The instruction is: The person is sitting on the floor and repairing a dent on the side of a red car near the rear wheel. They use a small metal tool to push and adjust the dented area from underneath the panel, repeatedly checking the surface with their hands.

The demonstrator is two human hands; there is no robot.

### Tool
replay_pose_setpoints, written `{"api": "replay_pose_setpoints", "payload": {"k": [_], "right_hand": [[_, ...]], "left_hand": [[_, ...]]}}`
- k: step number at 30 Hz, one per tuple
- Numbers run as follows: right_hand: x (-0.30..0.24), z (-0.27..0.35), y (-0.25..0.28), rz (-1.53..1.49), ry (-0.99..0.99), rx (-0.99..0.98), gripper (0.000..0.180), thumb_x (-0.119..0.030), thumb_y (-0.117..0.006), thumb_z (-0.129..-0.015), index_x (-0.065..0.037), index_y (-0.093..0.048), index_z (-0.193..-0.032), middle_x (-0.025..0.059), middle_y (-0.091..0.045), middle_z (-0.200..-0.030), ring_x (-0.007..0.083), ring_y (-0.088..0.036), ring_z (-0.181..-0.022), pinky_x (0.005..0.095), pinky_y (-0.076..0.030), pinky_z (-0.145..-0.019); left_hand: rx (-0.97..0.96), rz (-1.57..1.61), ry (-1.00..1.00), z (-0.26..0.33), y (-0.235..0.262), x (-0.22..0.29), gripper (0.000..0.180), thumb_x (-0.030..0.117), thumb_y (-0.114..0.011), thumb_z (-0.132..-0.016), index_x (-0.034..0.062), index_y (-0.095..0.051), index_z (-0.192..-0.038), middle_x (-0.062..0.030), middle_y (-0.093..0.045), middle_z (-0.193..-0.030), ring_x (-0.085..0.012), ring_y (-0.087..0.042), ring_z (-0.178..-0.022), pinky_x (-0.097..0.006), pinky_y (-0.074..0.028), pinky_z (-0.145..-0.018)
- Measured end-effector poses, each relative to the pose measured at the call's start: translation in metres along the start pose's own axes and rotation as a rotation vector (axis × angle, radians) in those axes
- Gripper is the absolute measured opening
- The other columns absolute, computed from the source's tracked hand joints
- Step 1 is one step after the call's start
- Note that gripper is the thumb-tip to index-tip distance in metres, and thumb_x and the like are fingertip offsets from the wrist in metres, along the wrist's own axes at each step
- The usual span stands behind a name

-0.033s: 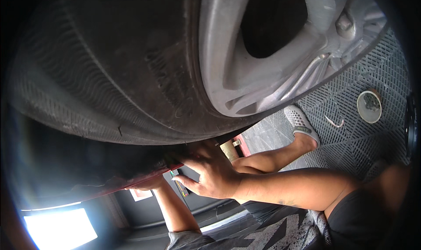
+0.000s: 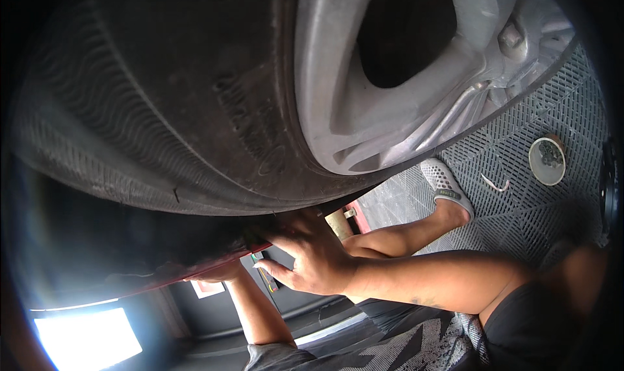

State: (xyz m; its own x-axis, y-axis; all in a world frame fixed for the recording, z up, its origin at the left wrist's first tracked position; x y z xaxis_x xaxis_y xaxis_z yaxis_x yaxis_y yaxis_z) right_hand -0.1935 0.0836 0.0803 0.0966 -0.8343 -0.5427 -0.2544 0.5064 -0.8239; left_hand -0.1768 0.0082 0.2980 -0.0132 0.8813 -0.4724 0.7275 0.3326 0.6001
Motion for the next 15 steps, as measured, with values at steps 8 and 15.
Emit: {"api": "replay_pose_setpoints", "payload": {"k": [8, 15], "right_hand": [[-0.004, -0.007, -0.008, -0.442, -0.328, -0.203, 0.039, -0.026, -0.081, -0.085, -0.009, -0.075, -0.12, 0.0137, -0.07, -0.12, 0.0347, -0.055, -0.121, 0.0489, -0.039, -0.11], [-0.01, -0.015, 0.0, -0.417, -0.452, -0.137, 0.02, -0.008, -0.077, -0.09, 0.0, -0.078, -0.108, 0.0151, -0.078, -0.109, 0.0246, -0.073, -0.104, 0.036, -0.055, -0.095]], "left_hand": [[-0.025, -0.116, -0.08, -0.001, 0.013, 0.008, 0.079, 0.058, -0.033, -0.107, 0.003, -0.023, -0.163, -0.0248, -0.035, -0.159, -0.037, -0.048, -0.14, -0.051, -0.051, -0.111], [-0.03, -0.163, -0.141, 0.002, 0.008, 0.01, 0.08, 0.057, -0.042, -0.105, 0.0017, -0.026, -0.161, -0.0263, -0.038, -0.156, -0.0385, -0.05, -0.136, -0.052, -0.052, -0.109]]}}
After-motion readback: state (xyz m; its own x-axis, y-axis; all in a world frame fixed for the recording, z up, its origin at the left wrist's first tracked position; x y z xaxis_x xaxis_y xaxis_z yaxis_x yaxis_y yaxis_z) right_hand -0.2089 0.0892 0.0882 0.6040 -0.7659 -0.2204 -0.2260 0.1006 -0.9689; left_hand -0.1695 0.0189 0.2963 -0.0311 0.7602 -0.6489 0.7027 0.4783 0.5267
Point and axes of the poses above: each hand's wrist, its own z-axis away from the middle knuckle, its own y-axis out of the back of the hand, x = y × z, the point moved 7 cm from there along -z, towards the middle knuckle
